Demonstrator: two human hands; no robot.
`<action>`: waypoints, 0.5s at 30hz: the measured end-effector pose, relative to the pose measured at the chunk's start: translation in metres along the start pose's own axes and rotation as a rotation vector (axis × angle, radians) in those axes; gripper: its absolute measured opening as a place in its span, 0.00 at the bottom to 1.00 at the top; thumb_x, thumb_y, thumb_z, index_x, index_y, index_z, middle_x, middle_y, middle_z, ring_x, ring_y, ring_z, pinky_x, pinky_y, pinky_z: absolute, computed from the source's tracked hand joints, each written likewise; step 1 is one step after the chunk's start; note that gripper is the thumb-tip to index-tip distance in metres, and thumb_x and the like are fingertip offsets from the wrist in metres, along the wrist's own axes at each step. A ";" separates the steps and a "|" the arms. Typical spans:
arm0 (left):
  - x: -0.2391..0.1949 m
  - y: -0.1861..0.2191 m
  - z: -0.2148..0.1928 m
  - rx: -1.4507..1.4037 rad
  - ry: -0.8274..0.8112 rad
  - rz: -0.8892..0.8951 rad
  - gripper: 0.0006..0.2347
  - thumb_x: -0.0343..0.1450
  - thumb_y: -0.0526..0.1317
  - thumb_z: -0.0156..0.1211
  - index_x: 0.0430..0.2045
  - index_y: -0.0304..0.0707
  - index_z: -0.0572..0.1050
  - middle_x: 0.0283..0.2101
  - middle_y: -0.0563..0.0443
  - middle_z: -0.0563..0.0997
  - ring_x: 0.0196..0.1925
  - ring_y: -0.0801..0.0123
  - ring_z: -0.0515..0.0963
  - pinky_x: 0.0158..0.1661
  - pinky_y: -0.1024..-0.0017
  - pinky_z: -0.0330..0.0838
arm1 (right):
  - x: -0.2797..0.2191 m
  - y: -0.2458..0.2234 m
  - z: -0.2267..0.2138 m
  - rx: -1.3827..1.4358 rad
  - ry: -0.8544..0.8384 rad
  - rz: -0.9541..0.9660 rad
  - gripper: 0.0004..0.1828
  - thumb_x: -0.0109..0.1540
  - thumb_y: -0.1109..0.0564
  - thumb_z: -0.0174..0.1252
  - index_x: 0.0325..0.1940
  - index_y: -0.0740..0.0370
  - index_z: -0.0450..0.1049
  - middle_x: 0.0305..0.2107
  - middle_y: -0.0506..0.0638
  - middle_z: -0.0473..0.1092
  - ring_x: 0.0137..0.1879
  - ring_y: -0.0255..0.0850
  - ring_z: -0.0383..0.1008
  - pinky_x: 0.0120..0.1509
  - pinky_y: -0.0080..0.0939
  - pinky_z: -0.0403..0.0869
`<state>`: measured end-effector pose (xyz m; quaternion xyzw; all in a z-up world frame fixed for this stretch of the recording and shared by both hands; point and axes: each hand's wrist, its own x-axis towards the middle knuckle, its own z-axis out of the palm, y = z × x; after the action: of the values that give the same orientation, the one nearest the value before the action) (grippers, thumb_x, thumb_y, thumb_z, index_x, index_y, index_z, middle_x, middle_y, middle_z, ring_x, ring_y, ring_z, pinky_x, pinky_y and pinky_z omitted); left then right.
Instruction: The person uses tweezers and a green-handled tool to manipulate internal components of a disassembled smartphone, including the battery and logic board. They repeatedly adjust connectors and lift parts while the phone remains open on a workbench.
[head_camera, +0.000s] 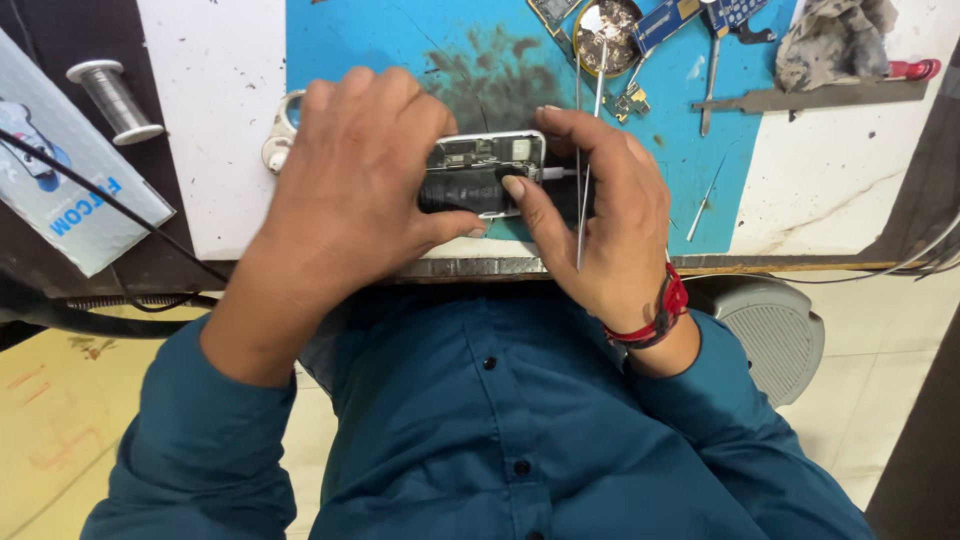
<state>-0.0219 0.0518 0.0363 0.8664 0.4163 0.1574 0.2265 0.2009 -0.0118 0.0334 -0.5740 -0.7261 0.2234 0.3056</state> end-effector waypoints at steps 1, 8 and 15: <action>-0.002 0.003 0.002 -0.001 0.029 -0.013 0.26 0.57 0.51 0.82 0.39 0.39 0.74 0.40 0.48 0.71 0.45 0.54 0.70 0.45 0.57 0.59 | 0.000 0.001 0.001 -0.003 0.005 0.011 0.25 0.65 0.64 0.71 0.63 0.63 0.69 0.48 0.54 0.75 0.48 0.46 0.77 0.57 0.44 0.73; -0.015 0.016 0.013 -0.250 0.251 -0.100 0.10 0.71 0.37 0.75 0.42 0.39 0.79 0.42 0.50 0.79 0.44 0.58 0.78 0.46 0.62 0.67 | 0.001 0.010 -0.005 0.153 0.078 0.107 0.17 0.71 0.66 0.66 0.61 0.63 0.68 0.46 0.54 0.74 0.52 0.42 0.79 0.59 0.38 0.76; -0.017 0.024 0.026 -0.603 0.364 -0.255 0.07 0.72 0.30 0.70 0.40 0.34 0.79 0.40 0.48 0.84 0.41 0.65 0.85 0.40 0.72 0.75 | -0.001 0.007 0.002 0.029 0.108 -0.056 0.32 0.64 0.67 0.71 0.66 0.65 0.61 0.52 0.58 0.73 0.56 0.45 0.73 0.69 0.41 0.68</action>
<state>-0.0048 0.0178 0.0259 0.6597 0.4893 0.3949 0.4116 0.2048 -0.0108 0.0268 -0.5601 -0.7211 0.1937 0.3588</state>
